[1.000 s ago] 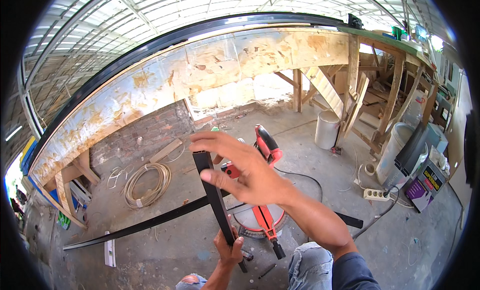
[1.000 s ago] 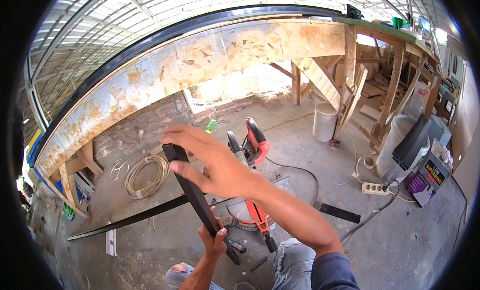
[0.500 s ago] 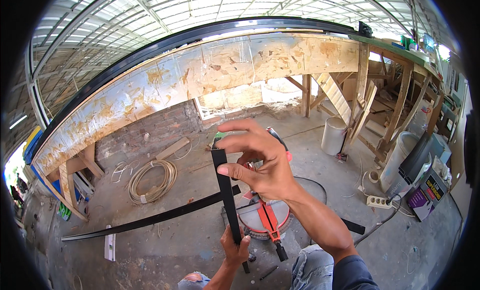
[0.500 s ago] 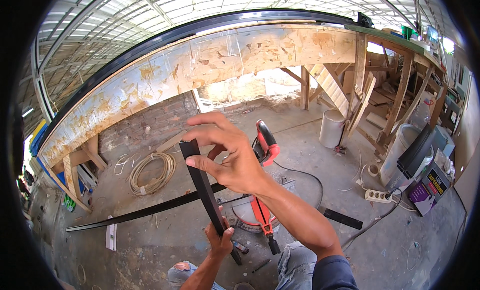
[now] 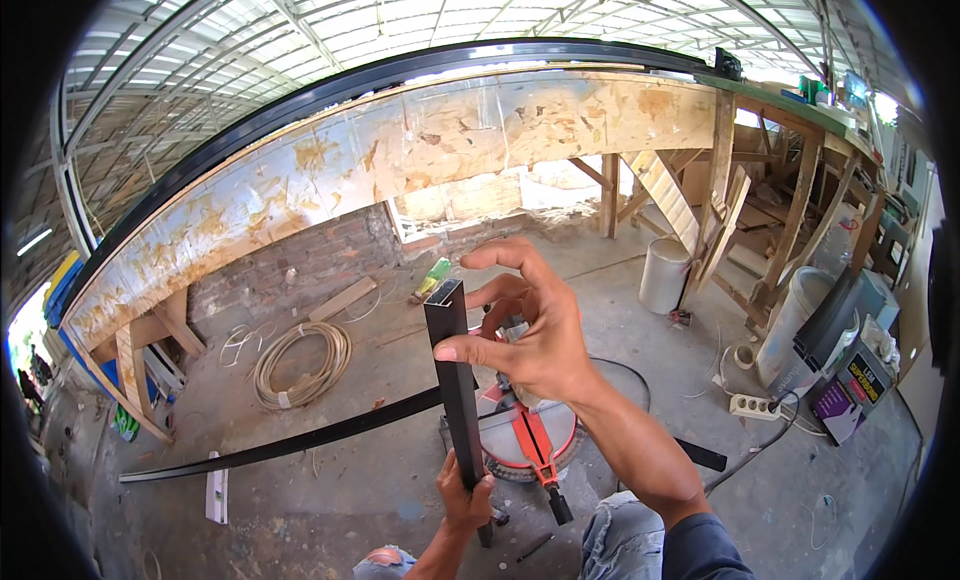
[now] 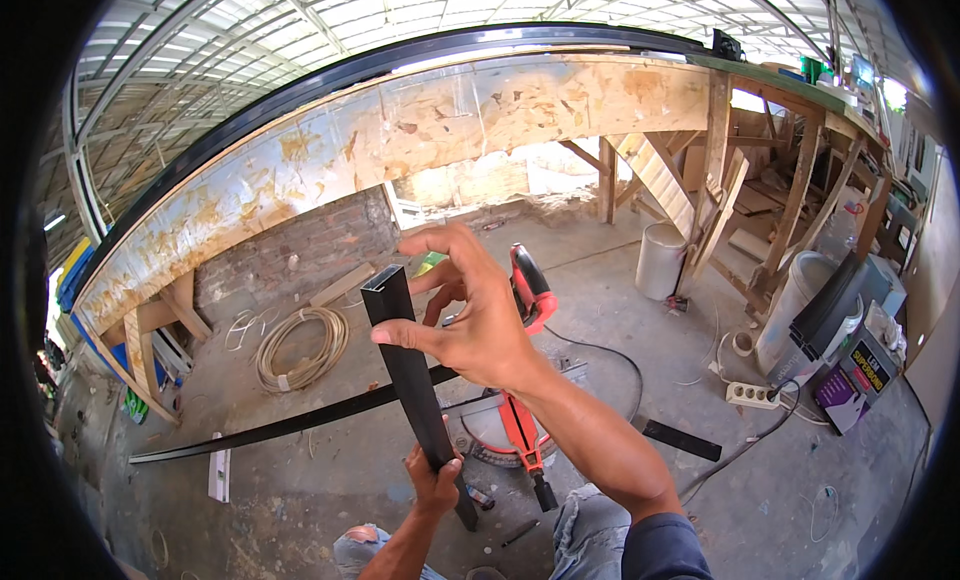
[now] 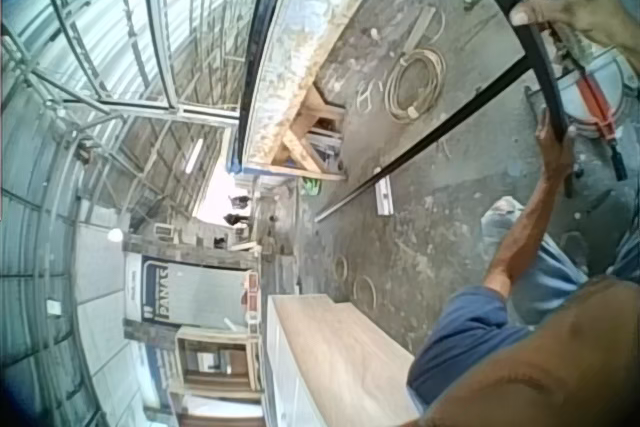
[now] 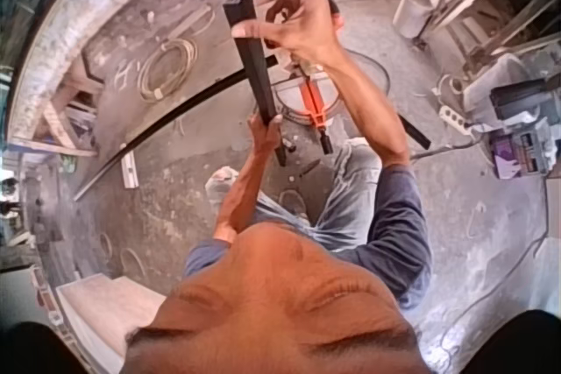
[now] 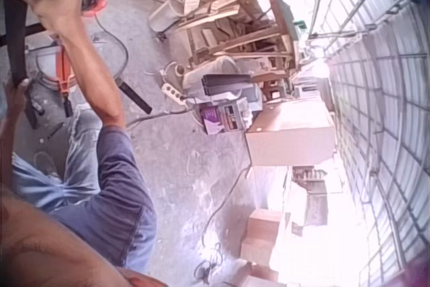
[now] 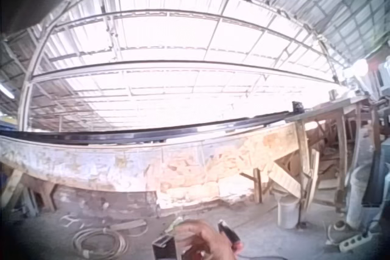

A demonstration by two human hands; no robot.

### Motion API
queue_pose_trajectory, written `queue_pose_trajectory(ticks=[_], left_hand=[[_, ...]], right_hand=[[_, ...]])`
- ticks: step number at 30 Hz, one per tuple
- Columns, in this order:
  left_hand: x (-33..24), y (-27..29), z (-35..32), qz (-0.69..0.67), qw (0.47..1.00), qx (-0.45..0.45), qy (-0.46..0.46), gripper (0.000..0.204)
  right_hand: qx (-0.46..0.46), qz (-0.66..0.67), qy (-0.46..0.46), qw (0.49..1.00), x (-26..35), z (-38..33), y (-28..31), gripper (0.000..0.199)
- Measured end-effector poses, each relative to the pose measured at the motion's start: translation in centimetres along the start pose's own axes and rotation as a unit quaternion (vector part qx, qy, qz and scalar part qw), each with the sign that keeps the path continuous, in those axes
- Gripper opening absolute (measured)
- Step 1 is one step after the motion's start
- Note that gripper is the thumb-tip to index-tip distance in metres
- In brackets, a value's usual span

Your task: The person measures and marks black metal trim pieces using a measuring tape and pencil, then cuts them to length using a miter saw.

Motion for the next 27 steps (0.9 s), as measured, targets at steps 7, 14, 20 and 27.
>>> queue_pose_trajectory(ticks=[7,14,20,27], left_hand=[[-1.0,-0.5,0.6,-0.126,0.989,0.033,0.076,0.026],[-0.9,-1.1,1.0,-0.193,0.964,0.138,0.118,0.032],[-1.6,0.6,0.4,-0.174,0.942,0.241,0.155,0.037],[-1.4,-2.3,0.4,-0.28,0.896,0.26,0.225,0.049]], right_hand=[[-0.038,-0.053,0.021,0.998,1.2,-1.1,0.7,0.068],[-0.124,-0.18,0.114,0.969,4.4,-3.6,4.3,0.068],[-0.178,0.035,0.177,0.967,10.9,-11.1,5.0,0.036],[0.144,0.449,0.114,0.875,15.4,-12.7,2.9,0.007]])
Point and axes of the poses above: each hand's wrist, its own z-axis towards the middle knuckle, its own y-axis out of the back of the hand, x = y × z, the point moved 6 cm from there along z, towards the middle knuckle, and after that the axes turned 6 degrees about -y, right-handed, at the moved point
